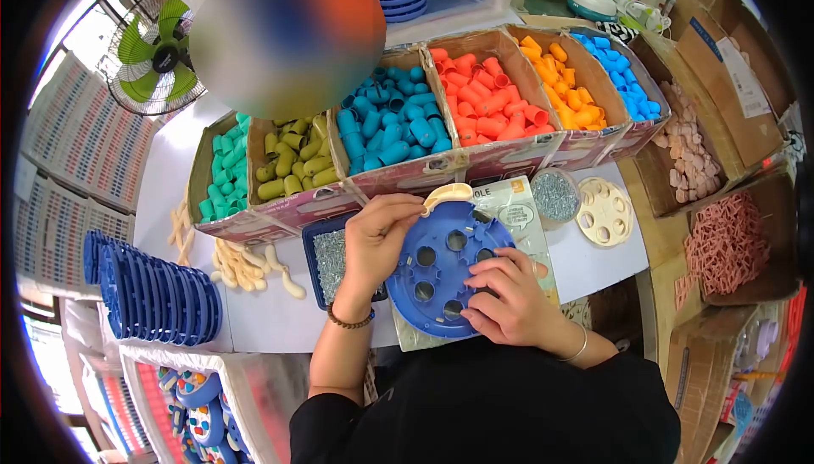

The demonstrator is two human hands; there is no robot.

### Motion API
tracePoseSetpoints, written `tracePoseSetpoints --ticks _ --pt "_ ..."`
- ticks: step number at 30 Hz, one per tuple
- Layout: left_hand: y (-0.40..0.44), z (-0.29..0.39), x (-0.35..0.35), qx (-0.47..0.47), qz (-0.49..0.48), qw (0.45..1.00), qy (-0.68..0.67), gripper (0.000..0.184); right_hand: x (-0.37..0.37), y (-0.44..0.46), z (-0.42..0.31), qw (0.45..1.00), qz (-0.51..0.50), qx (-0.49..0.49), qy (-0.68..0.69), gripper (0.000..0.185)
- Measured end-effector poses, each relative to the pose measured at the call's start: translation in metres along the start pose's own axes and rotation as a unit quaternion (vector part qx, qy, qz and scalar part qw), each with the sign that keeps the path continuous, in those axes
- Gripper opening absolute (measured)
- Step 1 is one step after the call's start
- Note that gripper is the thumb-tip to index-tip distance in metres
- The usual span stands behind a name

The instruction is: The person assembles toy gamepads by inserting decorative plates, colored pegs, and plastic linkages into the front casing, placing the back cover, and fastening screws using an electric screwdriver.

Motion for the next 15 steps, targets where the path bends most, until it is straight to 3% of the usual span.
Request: tracePoseSetpoints --ticks 5,8,15 --pt "-0.0011 0.0002 -0.0018 -0.017 0.032 0.999 -0.035 0.017 0.0 0.0007 -0.0003 1.0 0.001 -0.002 0.001 0.017" --pt "-0.0016 0.0016 -0.0032 0.018 0.039 0.998 -0.044 0.017 0.0 0.0008 -0.0004 1.0 -0.002 -0.002 0.002 0.016" --pt "-0.0013 0.0 -0.0036 0.05 0.045 0.998 0.019 0.018 0.0 0.0011 0.0 1.0 -0.004 0.0 0.003 0.016"
Point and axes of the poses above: each hand's wrist, its own y-axis towards the middle knuckle, its own x-axis out of the palm, z = x × y, the point moved 6 cm from there along y, towards the middle knuckle, and after that the axes turned 7 degrees about z, right-handed, at the moved point
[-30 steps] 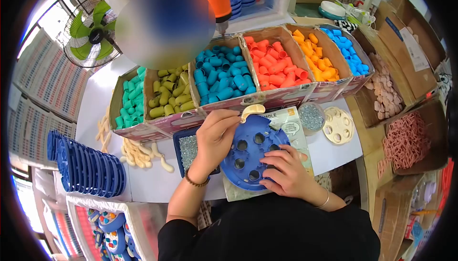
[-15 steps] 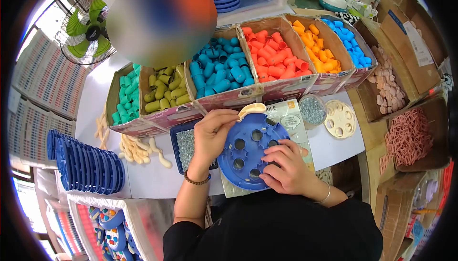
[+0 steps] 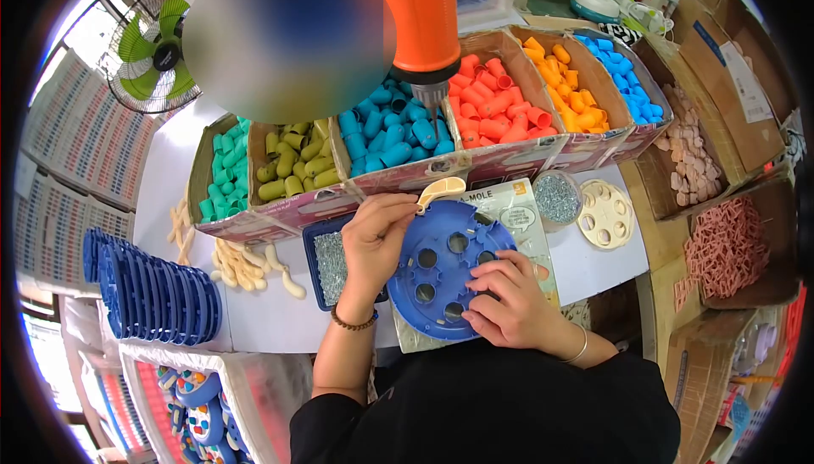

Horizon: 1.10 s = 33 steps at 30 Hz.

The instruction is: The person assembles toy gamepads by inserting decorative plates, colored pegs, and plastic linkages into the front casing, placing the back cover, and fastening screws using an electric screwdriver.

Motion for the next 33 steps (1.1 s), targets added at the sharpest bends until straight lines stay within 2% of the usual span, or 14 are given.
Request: tracePoseSetpoints --ticks 5,11,13,15,16,17,19,22,24,26,28,30,32,33 --pt "0.004 0.007 0.003 0.012 -0.028 0.997 0.067 0.018 0.0 0.0 0.0 1.0 0.001 -0.001 -0.002 0.016" --pt "0.009 0.023 0.005 0.109 -0.086 0.98 0.144 0.027 0.001 0.001 0.002 1.0 0.0 -0.003 0.002 0.017" --pt "0.006 0.027 0.01 0.122 -0.145 0.951 0.246 0.037 0.0 0.0 0.003 1.0 0.002 -0.001 0.005 0.017" --pt "0.001 0.04 0.012 0.141 -0.141 0.929 0.313 0.04 0.001 0.0 0.003 1.0 -0.006 -0.006 0.001 0.02" --pt "0.0 0.047 0.014 0.165 -0.138 0.901 0.376 0.043 0.002 0.001 0.003 1.0 0.0 0.0 -0.003 0.02" --pt "0.0 0.048 0.017 0.125 -0.154 0.901 0.386 0.047 0.002 0.001 0.003 1.0 0.009 0.001 0.008 0.023" --pt "-0.001 0.048 0.022 0.133 -0.133 0.897 0.399 0.05 -0.006 0.0 0.006 0.998 0.046 0.001 0.048 0.031" --pt "-0.004 0.047 0.029 0.138 -0.129 0.905 0.381 0.049 -0.046 -0.004 0.014 0.991 0.132 -0.008 0.024 0.029" --pt "-0.006 0.044 0.021 0.118 -0.075 0.946 0.291 0.043 -0.082 -0.022 0.041 0.971 0.205 0.046 -0.114 0.023" --pt "-0.016 0.046 0.006 0.095 -0.01 0.967 0.235 0.037 -0.121 -0.045 0.082 0.93 0.297 0.13 -0.175 0.019" --pt "-0.031 0.041 -0.008 0.088 0.014 0.968 0.236 0.035 -0.139 -0.081 0.138 0.884 0.321 0.275 -0.202 0.022" --pt "-0.048 0.039 -0.017 0.083 0.026 0.971 0.221 0.034 -0.144 -0.109 0.19 0.798 0.189 0.43 -0.378 0.03" --pt "-0.064 0.027 -0.028 0.018 0.047 0.982 0.181 0.031 -0.167 -0.108 0.224 0.727 0.168 0.47 -0.471 0.042" --pt "-0.068 0.027 -0.03 0.018 0.046 0.982 0.182 0.031 -0.183 -0.112 0.246 0.686 0.161 0.536 -0.465 0.046"
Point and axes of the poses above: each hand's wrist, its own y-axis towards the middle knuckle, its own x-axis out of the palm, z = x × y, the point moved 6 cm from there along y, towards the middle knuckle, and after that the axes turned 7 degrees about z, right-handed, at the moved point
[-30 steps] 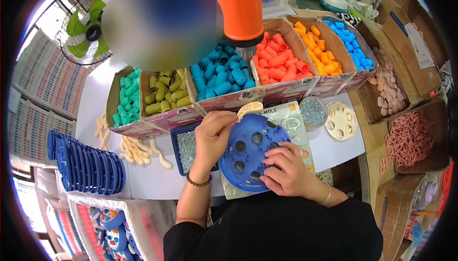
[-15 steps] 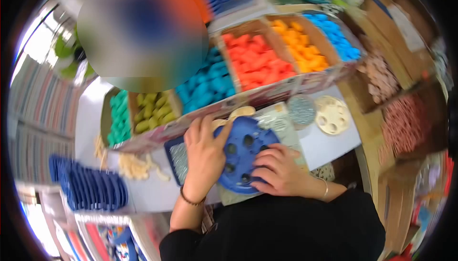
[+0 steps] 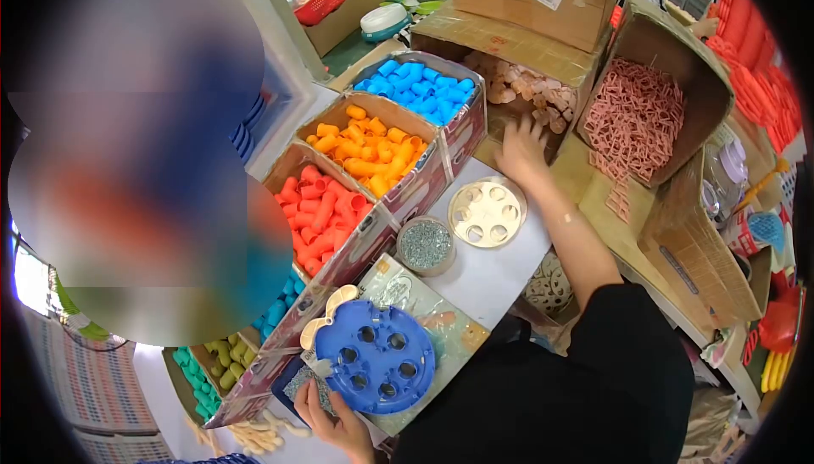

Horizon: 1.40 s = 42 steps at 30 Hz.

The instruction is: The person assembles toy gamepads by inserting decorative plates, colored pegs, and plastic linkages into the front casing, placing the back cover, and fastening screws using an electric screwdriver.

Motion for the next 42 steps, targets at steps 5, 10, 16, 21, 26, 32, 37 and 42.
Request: tracePoseSetpoints --ticks 5,10,16,21,26,32,37,42 --pt "-0.005 0.007 -0.003 0.006 -0.016 1.0 0.023 0.027 0.102 0.071 0.078 0.97 -0.124 0.199 -0.065 0.046" --pt "-0.005 0.015 -0.002 0.036 -0.009 0.999 0.037 0.025 0.055 0.041 0.047 0.982 -0.022 0.176 -0.071 0.037" --pt "0.001 0.024 -0.006 0.032 0.001 0.999 0.026 0.022 -0.019 0.031 0.007 0.992 0.035 0.095 0.072 0.034" --pt "0.01 0.046 0.004 -0.023 -0.075 0.98 -0.183 0.026 -0.103 -0.059 -0.089 0.851 -0.021 -0.097 0.516 0.029" --pt "0.0 0.069 0.063 -0.473 -0.301 0.547 -0.621 0.046 -0.151 -0.169 -0.192 0.682 -0.13 -0.407 0.593 0.025" --pt "-0.013 0.049 0.066 -0.502 -0.294 0.436 -0.687 0.045 -0.159 -0.203 -0.215 0.625 -0.236 -0.442 0.599 0.028" --pt "-0.006 0.045 0.061 -0.47 -0.294 0.515 -0.654 0.037 -0.158 -0.165 -0.195 0.705 -0.165 -0.346 0.596 0.032" --pt "0.005 0.032 0.042 -0.25 -0.18 0.851 -0.425 0.041 -0.125 -0.154 -0.187 0.764 -0.134 -0.304 0.554 0.029"
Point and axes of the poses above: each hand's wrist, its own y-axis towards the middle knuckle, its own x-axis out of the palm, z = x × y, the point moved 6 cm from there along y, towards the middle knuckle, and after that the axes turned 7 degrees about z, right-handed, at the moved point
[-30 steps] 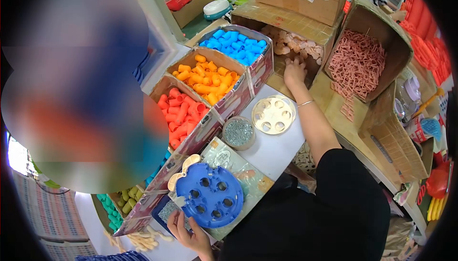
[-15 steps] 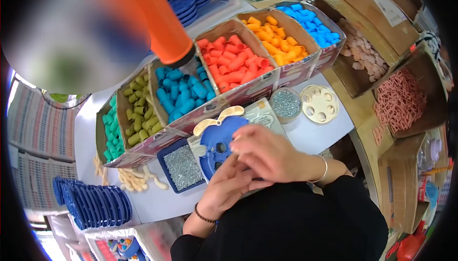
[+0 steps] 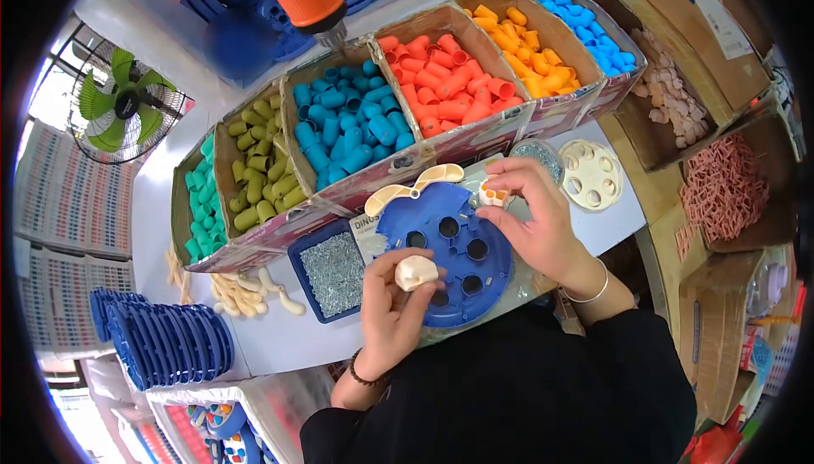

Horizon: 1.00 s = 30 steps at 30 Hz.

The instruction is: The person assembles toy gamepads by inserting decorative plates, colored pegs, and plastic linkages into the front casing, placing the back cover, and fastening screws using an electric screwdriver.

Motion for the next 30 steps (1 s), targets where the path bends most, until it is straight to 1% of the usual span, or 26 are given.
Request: tracePoseSetpoints --ticks 1,2,3,4,5,6,7,8,9,10,12,14,15,16,17,18,20,22,25,27,30 --pt "-0.001 0.003 -0.003 0.057 0.038 0.992 0.107 0.043 0.004 -0.001 0.005 1.0 -0.001 0.002 0.0 0.029" --pt "0.001 0.004 -0.001 0.054 0.037 0.992 0.107 0.043 0.009 -0.002 0.007 1.0 -0.007 -0.007 -0.007 0.029" --pt "0.003 0.015 0.006 0.142 0.01 0.962 0.235 0.045 0.012 -0.002 0.008 1.0 -0.013 -0.018 -0.015 0.028" --pt "0.002 0.022 0.016 0.227 -0.016 0.906 0.357 0.046 0.012 -0.002 0.007 1.0 -0.013 -0.018 -0.015 0.028" --pt "0.003 0.021 0.017 0.223 -0.011 0.918 0.328 0.043 0.011 -0.003 0.005 0.999 -0.019 -0.014 -0.022 0.028" --pt "0.002 0.021 0.017 0.222 -0.01 0.918 0.328 0.043 0.012 -0.004 0.005 0.999 -0.025 -0.011 -0.028 0.028" --pt "0.003 0.018 0.016 0.19 -0.015 0.928 0.319 0.044 0.012 -0.007 0.005 0.999 -0.027 -0.011 -0.027 0.028" --pt "0.004 0.014 0.015 0.159 -0.021 0.937 0.31 0.044 0.011 -0.01 0.009 1.0 -0.015 0.009 0.006 0.03" --pt "0.003 0.012 0.015 0.158 -0.02 0.937 0.311 0.044 0.01 -0.012 0.013 0.999 -0.002 0.029 0.038 0.032" --pt "0.002 0.006 0.015 0.147 -0.029 0.946 0.288 0.044 0.01 -0.012 0.015 0.999 -0.003 0.03 0.039 0.032" --pt "0.002 0.003 0.016 0.135 -0.039 0.954 0.266 0.044 0.018 -0.012 0.008 0.994 -0.061 -0.078 -0.038 0.035" --pt "0.001 0.009 0.022 0.197 -0.073 0.926 0.315 0.044 0.02 -0.014 0.01 0.994 -0.063 -0.08 -0.04 0.036" --pt "0.003 0.009 0.022 0.197 -0.074 0.926 0.315 0.044 0.02 -0.015 0.01 0.993 -0.065 -0.084 -0.042 0.038" --pt "0.002 0.01 0.023 0.216 -0.081 0.918 0.322 0.044 0.019 -0.015 0.009 0.993 -0.065 -0.084 -0.042 0.038" --pt "0.002 0.011 0.024 0.235 -0.089 0.911 0.328 0.044 0.017 -0.014 0.004 0.987 -0.067 -0.11 -0.091 0.037" --pt "0.003 0.011 0.023 0.234 -0.088 0.911 0.329 0.044 0.016 -0.014 0.001 0.979 -0.069 -0.136 -0.138 0.037" --pt "0.003 0.008 0.026 0.237 -0.132 0.904 0.33 0.045 0.014 -0.014 -0.001 0.977 -0.064 -0.134 -0.155 0.039" --pt "0.003 0.008 0.026 0.242 -0.133 0.903 0.328 0.046 0.013 -0.013 -0.002 0.975 -0.058 -0.132 -0.172 0.042" --pt "0.005 0.009 0.029 0.251 -0.136 0.901 0.327 0.046 0.009 -0.012 0.0 0.975 -0.044 -0.123 -0.178 0.037" --pt "0.004 0.008 0.03 0.251 -0.139 0.9 0.328 0.046 0.008 -0.012 0.013 0.985 -0.073 -0.053 -0.148 0.033" --pt "0.004 0.009 0.03 0.26 -0.127 0.902 0.319 0.044 0.01 -0.017 0.019 0.988 -0.08 -0.045 -0.125 0.033"
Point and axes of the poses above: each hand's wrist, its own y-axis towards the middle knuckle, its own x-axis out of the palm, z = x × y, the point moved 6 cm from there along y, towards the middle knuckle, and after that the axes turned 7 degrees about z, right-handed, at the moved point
